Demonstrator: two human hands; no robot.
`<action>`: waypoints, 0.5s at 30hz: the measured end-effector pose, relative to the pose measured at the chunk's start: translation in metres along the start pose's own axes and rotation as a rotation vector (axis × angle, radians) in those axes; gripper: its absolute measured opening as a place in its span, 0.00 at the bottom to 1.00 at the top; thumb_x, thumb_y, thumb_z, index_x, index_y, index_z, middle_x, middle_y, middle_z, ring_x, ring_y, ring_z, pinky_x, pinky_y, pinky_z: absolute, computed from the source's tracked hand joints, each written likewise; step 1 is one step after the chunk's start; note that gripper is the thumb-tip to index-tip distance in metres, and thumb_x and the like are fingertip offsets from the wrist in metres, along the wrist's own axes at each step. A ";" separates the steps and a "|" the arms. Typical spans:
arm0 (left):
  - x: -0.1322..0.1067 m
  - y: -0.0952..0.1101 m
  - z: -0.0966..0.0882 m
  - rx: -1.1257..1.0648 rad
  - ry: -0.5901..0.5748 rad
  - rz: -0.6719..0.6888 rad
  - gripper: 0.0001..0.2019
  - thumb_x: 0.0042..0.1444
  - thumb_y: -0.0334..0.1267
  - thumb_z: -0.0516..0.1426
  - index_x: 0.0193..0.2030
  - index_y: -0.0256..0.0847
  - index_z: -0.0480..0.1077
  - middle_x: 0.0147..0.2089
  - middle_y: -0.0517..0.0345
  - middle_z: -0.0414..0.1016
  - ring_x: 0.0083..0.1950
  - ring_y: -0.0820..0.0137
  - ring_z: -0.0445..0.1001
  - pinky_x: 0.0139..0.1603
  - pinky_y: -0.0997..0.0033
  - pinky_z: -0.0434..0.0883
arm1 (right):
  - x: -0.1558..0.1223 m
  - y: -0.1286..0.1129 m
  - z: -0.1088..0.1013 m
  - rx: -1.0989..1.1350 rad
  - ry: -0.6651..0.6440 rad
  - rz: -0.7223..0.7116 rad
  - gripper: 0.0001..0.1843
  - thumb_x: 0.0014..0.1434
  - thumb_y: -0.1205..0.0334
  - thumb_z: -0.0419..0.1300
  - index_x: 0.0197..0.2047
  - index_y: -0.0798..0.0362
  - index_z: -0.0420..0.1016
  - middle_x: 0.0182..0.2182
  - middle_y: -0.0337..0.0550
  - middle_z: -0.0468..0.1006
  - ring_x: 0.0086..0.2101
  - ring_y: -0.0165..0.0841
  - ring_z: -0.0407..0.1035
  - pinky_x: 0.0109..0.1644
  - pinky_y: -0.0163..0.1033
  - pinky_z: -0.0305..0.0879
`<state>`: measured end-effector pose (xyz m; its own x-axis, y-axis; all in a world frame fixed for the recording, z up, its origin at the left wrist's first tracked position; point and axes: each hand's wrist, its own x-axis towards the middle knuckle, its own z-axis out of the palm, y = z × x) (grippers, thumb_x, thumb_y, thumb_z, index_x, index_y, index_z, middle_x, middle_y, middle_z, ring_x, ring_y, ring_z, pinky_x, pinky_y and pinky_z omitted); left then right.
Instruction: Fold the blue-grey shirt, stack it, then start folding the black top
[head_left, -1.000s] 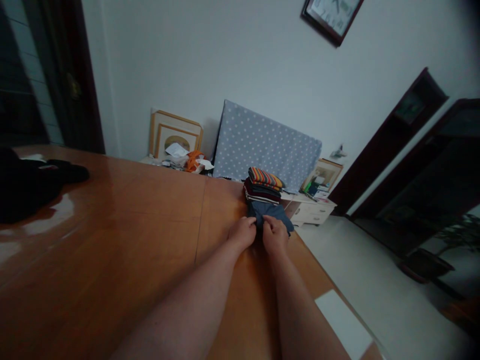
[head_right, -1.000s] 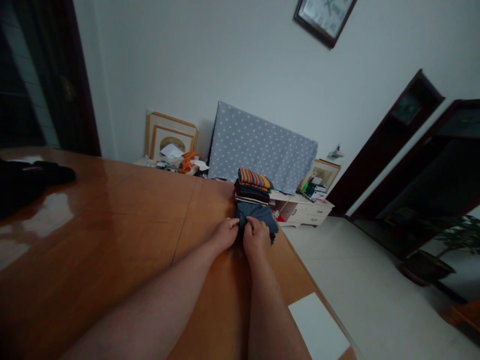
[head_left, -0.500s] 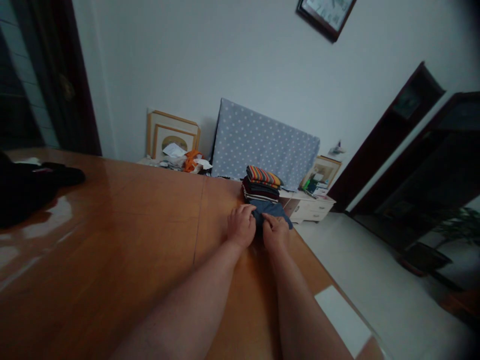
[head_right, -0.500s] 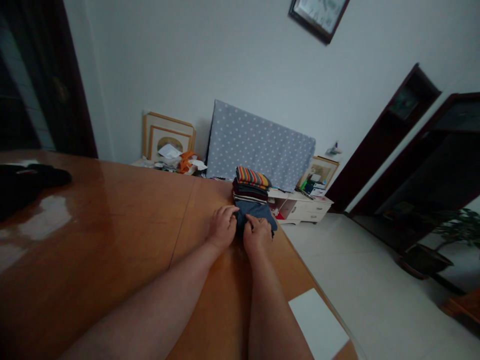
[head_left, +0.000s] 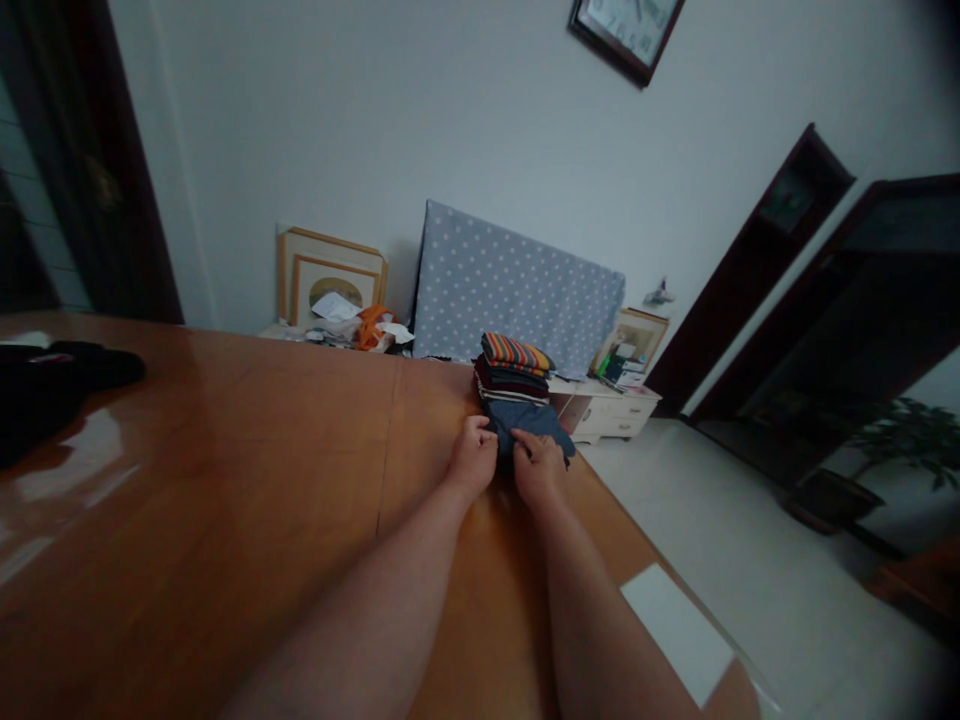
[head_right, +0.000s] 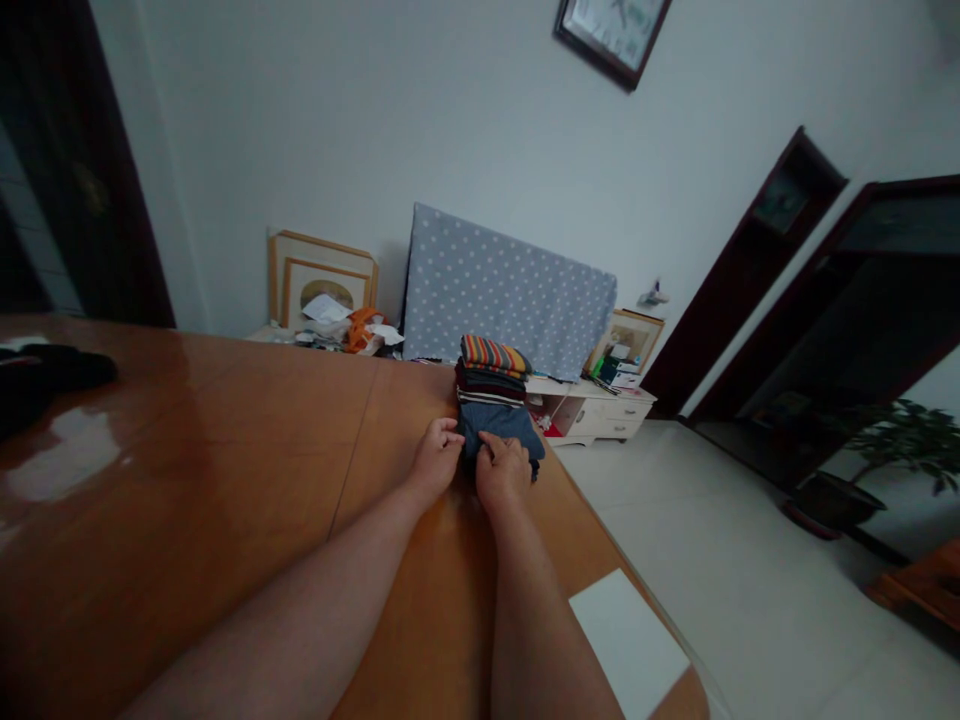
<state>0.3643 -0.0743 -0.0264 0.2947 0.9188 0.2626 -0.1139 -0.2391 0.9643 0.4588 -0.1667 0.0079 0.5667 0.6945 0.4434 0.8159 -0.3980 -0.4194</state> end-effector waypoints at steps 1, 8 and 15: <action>0.000 0.001 0.001 -0.038 0.006 -0.029 0.21 0.55 0.32 0.57 0.56 0.40 0.65 0.39 0.57 0.78 0.39 0.70 0.75 0.44 0.71 0.69 | 0.000 0.000 0.000 0.007 0.003 0.004 0.20 0.65 0.58 0.53 0.56 0.41 0.78 0.45 0.45 0.76 0.47 0.40 0.66 0.51 0.42 0.61; -0.002 0.016 0.005 -0.217 -0.032 -0.203 0.26 0.52 0.32 0.59 0.60 0.38 0.64 0.44 0.52 0.77 0.42 0.69 0.74 0.45 0.70 0.69 | -0.001 -0.002 -0.001 -0.035 -0.001 -0.021 0.19 0.65 0.59 0.53 0.55 0.40 0.78 0.46 0.44 0.76 0.47 0.41 0.65 0.49 0.42 0.59; -0.001 0.012 0.006 -0.174 -0.049 -0.191 0.29 0.53 0.30 0.56 0.63 0.38 0.61 0.42 0.54 0.77 0.40 0.69 0.74 0.44 0.70 0.69 | -0.006 -0.009 -0.007 -0.121 -0.065 -0.023 0.20 0.66 0.56 0.54 0.59 0.35 0.74 0.48 0.45 0.74 0.50 0.41 0.64 0.50 0.43 0.57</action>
<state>0.3680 -0.0799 -0.0150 0.3716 0.9248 0.0822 -0.2122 -0.0015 0.9772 0.4492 -0.1712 0.0144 0.5419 0.7402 0.3981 0.8389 -0.4480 -0.3091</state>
